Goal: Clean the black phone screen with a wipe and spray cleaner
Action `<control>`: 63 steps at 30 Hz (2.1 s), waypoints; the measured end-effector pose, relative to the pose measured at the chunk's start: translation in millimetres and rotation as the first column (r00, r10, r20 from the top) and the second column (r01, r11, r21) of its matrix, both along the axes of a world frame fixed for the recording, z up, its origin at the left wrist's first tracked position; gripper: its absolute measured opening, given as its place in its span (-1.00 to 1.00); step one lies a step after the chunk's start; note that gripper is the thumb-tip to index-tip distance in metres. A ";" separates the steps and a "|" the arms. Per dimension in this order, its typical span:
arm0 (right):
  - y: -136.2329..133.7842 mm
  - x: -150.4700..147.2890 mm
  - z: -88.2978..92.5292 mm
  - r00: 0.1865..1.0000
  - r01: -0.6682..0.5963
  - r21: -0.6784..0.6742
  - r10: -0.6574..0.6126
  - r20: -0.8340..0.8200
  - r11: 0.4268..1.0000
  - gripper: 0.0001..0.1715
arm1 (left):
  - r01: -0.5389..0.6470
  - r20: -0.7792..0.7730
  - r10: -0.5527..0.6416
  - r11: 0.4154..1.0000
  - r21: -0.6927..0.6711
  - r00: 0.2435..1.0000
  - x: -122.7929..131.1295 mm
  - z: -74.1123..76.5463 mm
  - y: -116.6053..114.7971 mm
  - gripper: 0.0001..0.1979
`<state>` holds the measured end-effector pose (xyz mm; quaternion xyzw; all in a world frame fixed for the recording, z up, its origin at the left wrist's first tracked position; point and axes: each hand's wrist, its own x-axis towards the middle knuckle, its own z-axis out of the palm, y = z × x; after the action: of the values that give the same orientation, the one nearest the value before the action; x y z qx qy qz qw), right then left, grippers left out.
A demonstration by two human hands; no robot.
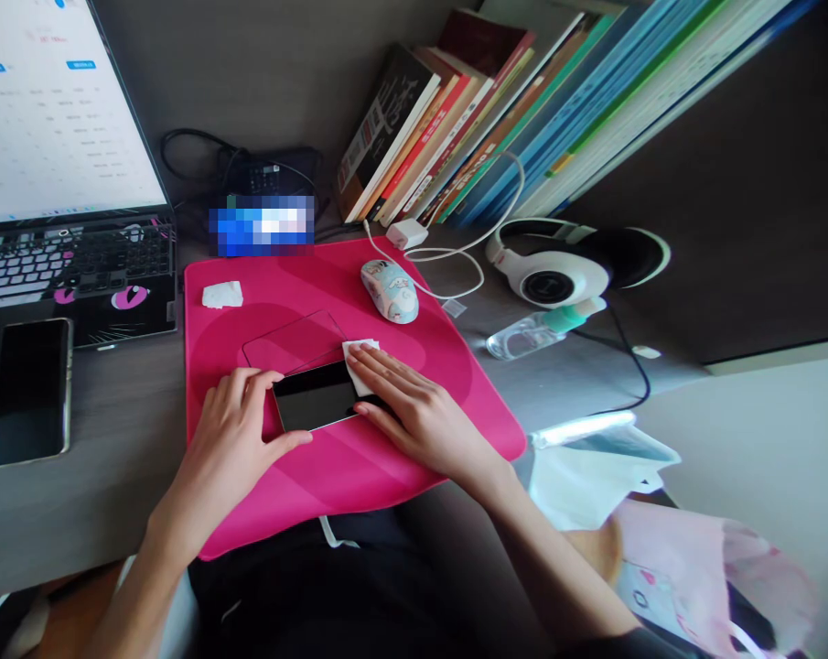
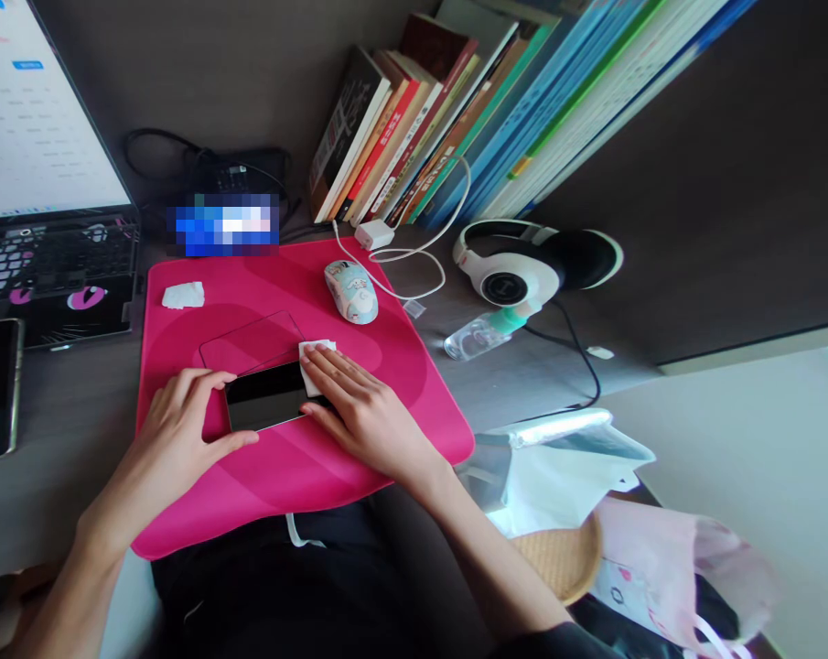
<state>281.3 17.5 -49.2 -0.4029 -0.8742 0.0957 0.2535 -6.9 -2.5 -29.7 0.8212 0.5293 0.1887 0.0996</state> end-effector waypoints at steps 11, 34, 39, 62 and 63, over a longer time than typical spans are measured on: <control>-0.5 -0.9 0.1 1.000 0.003 0.005 -0.003 0.007 1.000 -0.10 | -0.003 0.015 0.003 1.000 0.001 1.000 0.3 -0.3 0.2 -0.39; -3.8 -0.2 -1.6 0.997 -0.012 0.035 0.009 0.082 0.999 -0.08 | 0.012 -0.051 -0.007 0.995 0.096 0.999 -0.7 -7.2 1.7 -0.35; -36.3 4.8 2.8 0.987 -0.011 0.048 0.004 0.160 0.999 -0.01 | 0.010 -0.050 -0.005 0.995 0.100 0.999 -0.2 -8.4 1.4 -0.35; -56.7 3.5 7.5 0.980 0.007 0.034 -0.013 0.197 0.999 0.02 | 0.005 -0.057 0.000 0.997 0.081 0.998 0.4 -9.4 0.3 -0.36; -57.3 3.4 7.9 0.980 0.004 0.031 -0.010 0.199 1.000 0.02 | 0.005 -0.056 -0.001 0.997 0.071 0.998 0.3 -8.6 0.1 -0.37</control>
<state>284.7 -39.8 -41.3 -0.4097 -0.8950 0.0407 0.1713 -6.6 -2.4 -38.3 0.8300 0.5235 0.1842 0.0558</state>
